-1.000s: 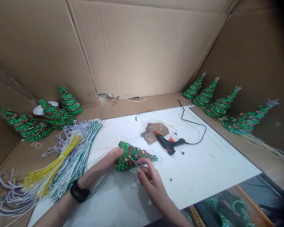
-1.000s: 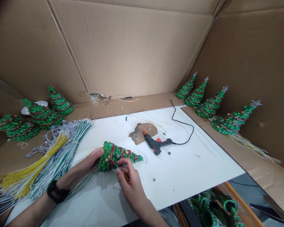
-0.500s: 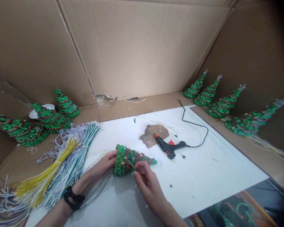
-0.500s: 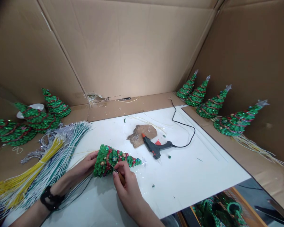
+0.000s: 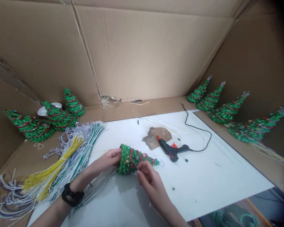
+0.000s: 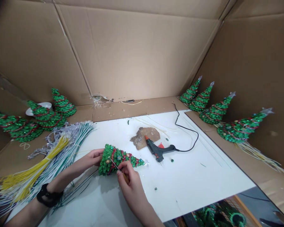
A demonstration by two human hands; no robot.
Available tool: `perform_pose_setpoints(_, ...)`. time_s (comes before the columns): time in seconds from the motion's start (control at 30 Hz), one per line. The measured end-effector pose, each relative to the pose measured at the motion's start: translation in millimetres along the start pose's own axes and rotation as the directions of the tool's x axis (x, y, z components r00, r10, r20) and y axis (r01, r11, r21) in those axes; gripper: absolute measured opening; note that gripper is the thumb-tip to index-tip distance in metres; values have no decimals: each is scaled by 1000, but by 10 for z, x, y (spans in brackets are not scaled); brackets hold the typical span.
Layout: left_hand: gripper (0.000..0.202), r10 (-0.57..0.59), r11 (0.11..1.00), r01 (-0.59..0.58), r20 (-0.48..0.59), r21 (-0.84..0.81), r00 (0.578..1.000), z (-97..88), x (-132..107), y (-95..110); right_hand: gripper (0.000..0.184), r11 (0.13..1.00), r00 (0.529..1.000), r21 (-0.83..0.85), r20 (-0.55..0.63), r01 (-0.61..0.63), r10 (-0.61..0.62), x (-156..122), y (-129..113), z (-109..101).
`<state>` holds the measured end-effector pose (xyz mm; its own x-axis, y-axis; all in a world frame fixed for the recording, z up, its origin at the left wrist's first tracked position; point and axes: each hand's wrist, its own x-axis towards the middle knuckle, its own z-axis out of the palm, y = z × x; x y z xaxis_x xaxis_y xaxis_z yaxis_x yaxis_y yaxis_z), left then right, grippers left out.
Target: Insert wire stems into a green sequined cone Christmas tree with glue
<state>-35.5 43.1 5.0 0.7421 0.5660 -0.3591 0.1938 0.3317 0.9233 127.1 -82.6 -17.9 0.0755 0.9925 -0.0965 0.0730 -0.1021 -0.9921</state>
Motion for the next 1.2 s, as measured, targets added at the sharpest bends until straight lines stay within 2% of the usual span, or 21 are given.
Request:
perform_pose_setpoints(0.17, 30, 14, 999, -14, 2, -42, 1000, -3, -11, -29, 32, 986, 998, 159, -12, -57, 60, -9, 11, 14)
perform_pose_setpoints(0.3, 30, 3, 997, -2, 13, -78, 1000, 26, -5, -40, 35, 963, 998, 265, -22, -57, 65, -2, 96, 69)
perform_pose_setpoints(0.4, 30, 18, 996, -18, 2, -88, 1000, 48, 4, -40, 35, 959, 997, 278, -39, -47, 60, 2, 144, 85)
perform_pose_setpoints(0.47, 30, 27, 996, -28, -14, -85, 1000, 62, 7, -36, 34, 980, 998, 194, -38, -36, 44, -16, 121, 49)
perform_pose_setpoints(0.53, 31, 23, 996, -25, -31, -83, 999, 77, 6, -28, 32, 1000, 1000, 23, -23, -19, 19, -55, 52, -31)
perform_pose_setpoints(0.63, 34, 27, 993, -31, -36, -111, 999, 106, 1, -16, 31, 976, 1000, -218, -20, -4, 0, -135, -81, -192)
perform_pose_setpoints(0.77, 37, 45, 982, -49, -24, -182, 999, 137, 1, -21, 32, 957, 998, -291, -57, 2, -20, -186, -174, -324)
perform_pose_setpoints(0.87, 37, 43, 983, -47, -23, -179, 999, 128, 8, -37, 32, 983, 991, -167, -97, 79, -96, -160, -176, -287)
perform_pose_setpoints(0.97, 34, 36, 991, -41, -42, -126, 998, 93, 9, -43, 18, 984, 969, 56, -189, 170, -157, -118, -197, -195)
perform_pose_setpoints(1.03, 32, 29, 996, -34, -51, -82, 998, 76, 3, -35, 18, 946, 968, 253, -197, 201, -152, -92, -245, -154)
perform_pose_setpoints(1.1, 31, 35, 998, -38, -57, -55, 998, 84, -5, -17, 20, 878, 978, 437, -149, 195, -143, -59, -306, -146)
perform_pose_setpoints(1.2, 33, 36, 997, -42, -76, -71, 996, 143, -20, 28, 18, 815, 980, 545, -114, 197, -161, 26, -369, -178)
